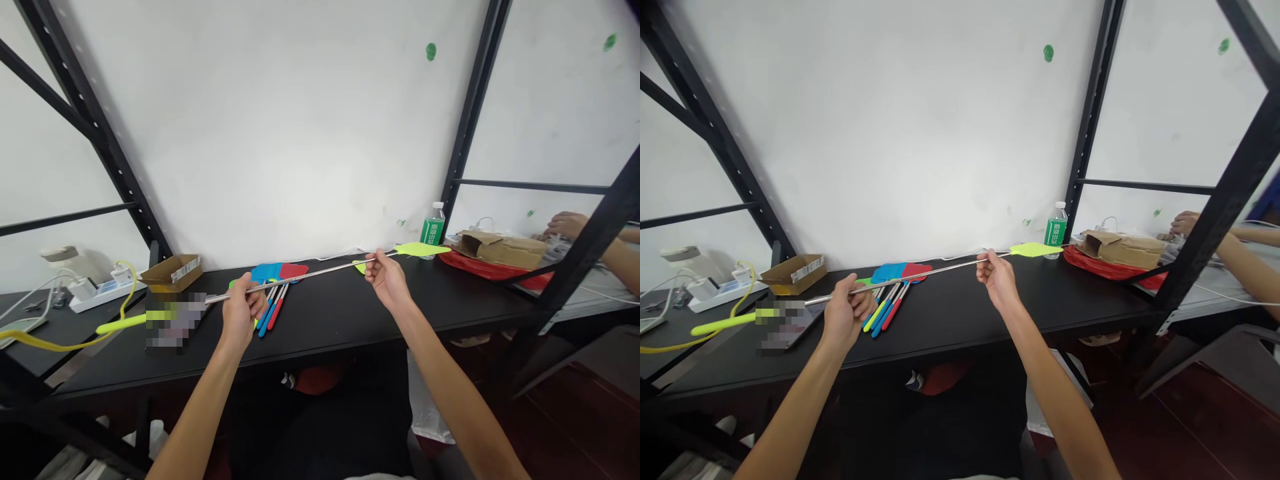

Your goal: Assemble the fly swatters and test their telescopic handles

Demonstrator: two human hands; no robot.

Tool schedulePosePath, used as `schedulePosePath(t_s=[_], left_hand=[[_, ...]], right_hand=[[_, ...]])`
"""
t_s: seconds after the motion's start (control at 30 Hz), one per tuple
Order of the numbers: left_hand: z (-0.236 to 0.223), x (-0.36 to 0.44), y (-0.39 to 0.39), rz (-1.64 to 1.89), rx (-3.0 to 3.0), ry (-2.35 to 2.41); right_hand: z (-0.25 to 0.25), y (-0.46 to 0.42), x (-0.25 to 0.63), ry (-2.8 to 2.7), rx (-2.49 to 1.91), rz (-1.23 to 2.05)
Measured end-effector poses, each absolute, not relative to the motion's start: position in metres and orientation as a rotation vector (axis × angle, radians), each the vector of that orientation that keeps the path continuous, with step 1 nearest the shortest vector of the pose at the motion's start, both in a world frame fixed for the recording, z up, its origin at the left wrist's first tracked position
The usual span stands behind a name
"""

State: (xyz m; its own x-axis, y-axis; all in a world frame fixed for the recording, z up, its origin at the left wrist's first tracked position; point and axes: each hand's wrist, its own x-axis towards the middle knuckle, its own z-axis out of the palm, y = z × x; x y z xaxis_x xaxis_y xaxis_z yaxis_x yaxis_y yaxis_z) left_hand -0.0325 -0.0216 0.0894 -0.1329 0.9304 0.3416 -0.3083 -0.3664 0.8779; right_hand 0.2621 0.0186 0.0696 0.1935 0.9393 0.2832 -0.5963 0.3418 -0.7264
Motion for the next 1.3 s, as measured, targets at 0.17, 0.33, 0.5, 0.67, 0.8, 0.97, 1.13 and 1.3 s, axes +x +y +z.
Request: schedulePosePath(t_s=[0.17, 0.33, 0.5, 0.67, 0.8, 0.97, 1.13, 1.3], left_hand=[[0.086, -0.028, -0.02, 1.632, 1.216, 0.826], [0.087, -0.039, -0.016, 1.64, 1.264, 0.839], [0.085, -0.059, -0.009, 1.654, 1.286, 0.817], [0.084, -0.06, -0.008, 1.631, 1.28, 0.827], [0.085, -0.058, -0.009, 1.577, 1.285, 0.855], [0.086, -0.066, -0.009, 1.803, 1.229, 0.833], [0.091, -0.074, -0.007, 1.948, 1.134, 0.784], [0.102, -0.096, -0.008, 2.087, 0.966, 0.803]], right_hand=[[0.064, 0.02, 0.251, -0.821, -0.566, 1.164], [0.063, 0.027, 0.264, -0.788, -0.567, 1.09], [0.061, 0.034, 0.286, -0.73, -0.562, 1.022], [0.059, 0.036, 0.292, -0.703, -0.542, 1.01], [0.059, 0.038, 0.291, -0.669, -0.519, 1.018], [0.059, 0.038, 0.292, -0.657, -0.491, 1.005], [0.06, 0.036, 0.289, -0.694, -0.507, 1.009], [0.064, 0.033, 0.303, -0.652, -0.528, 0.94]])
